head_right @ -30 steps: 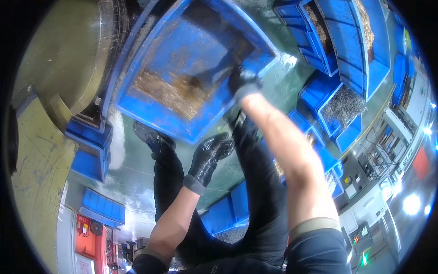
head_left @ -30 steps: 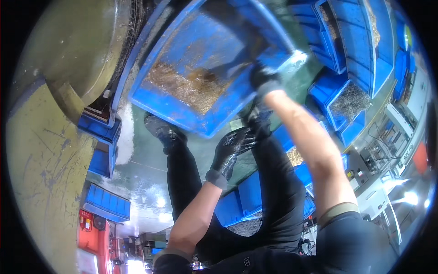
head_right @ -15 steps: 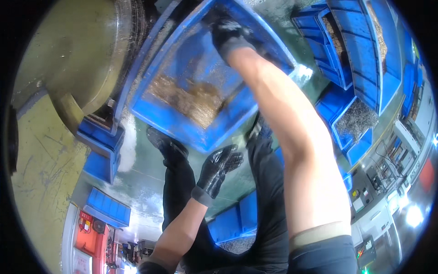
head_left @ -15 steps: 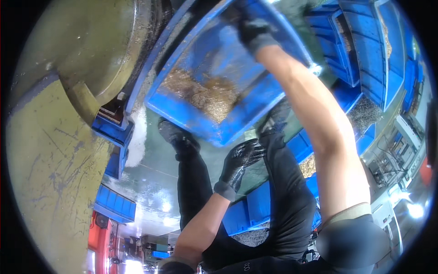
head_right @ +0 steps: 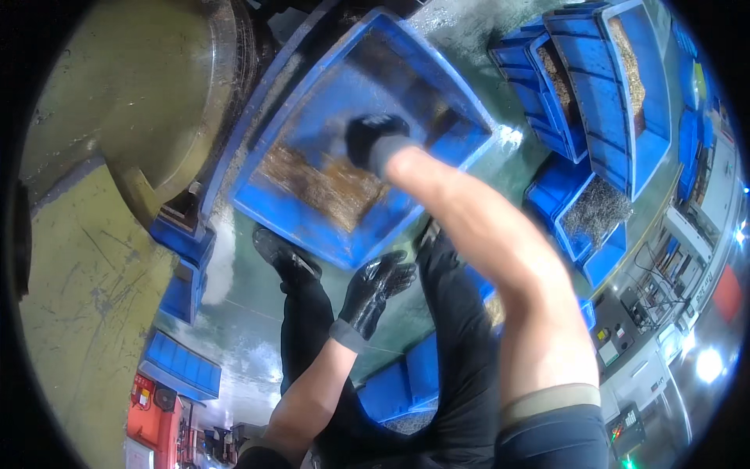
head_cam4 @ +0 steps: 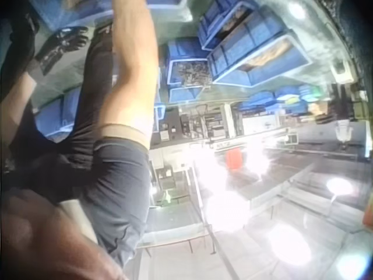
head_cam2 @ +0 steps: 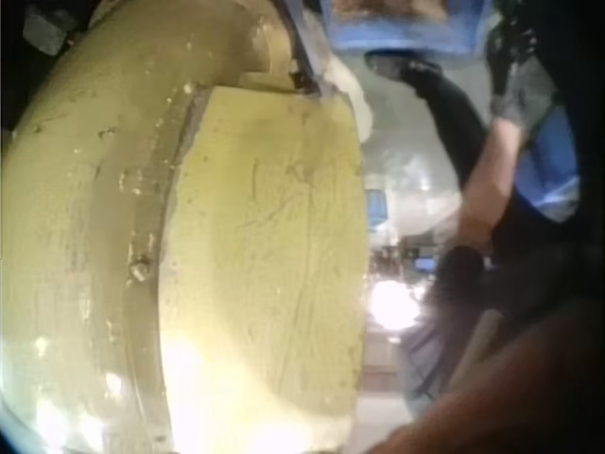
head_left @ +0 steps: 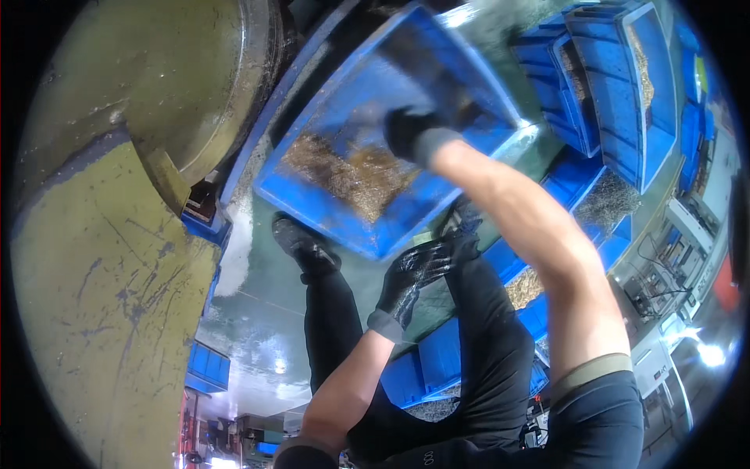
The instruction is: Transferring dry materials from storage bins into a processing machine using a long-handled scoop and moving the bins.
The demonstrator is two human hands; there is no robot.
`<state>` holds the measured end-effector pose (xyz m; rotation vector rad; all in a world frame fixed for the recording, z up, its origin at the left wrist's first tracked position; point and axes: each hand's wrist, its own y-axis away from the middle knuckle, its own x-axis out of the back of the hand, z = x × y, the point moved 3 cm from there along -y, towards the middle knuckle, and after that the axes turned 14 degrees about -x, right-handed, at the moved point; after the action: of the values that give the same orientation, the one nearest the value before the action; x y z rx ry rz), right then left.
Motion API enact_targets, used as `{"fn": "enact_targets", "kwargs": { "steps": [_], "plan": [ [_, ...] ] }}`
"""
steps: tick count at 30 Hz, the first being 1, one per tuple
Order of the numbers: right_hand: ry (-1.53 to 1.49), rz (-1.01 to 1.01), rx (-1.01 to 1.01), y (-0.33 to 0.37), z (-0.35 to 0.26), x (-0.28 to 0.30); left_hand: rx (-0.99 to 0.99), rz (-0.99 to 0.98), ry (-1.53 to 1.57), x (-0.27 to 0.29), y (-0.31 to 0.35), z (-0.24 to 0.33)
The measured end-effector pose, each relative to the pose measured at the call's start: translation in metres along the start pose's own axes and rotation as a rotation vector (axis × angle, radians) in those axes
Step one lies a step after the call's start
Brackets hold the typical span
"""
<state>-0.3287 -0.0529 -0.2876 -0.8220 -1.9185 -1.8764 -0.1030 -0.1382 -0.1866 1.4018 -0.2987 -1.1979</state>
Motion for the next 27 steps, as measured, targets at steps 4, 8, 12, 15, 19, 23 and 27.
{"fn": "enact_targets", "kwargs": {
  "steps": [4,8,12,15,19,23,27],
  "plan": [
    [0.136,0.346,0.315,0.026,0.067,0.018,0.051,0.006,0.051,-0.012,-0.005,-0.002],
    [0.582,0.798,0.556,0.065,0.081,0.186,0.031,-0.022,0.042,-0.024,-0.005,0.0],
    [0.339,0.576,0.257,0.062,0.014,0.232,0.041,-0.049,0.092,-0.028,-0.014,-0.008],
    [0.091,0.39,0.068,0.009,0.018,0.182,0.054,-0.015,0.046,-0.04,-0.013,-0.005],
    [0.666,0.148,0.254,0.066,-0.025,0.144,0.002,-0.012,0.031,-0.021,-0.015,-0.006],
    [0.538,0.491,0.267,0.045,-0.007,0.157,0.011,-0.019,0.048,-0.016,-0.016,-0.015],
    [0.355,0.457,0.12,0.056,-0.019,0.166,-0.024,-0.015,0.068,-0.023,-0.008,-0.006]
  ]
}}
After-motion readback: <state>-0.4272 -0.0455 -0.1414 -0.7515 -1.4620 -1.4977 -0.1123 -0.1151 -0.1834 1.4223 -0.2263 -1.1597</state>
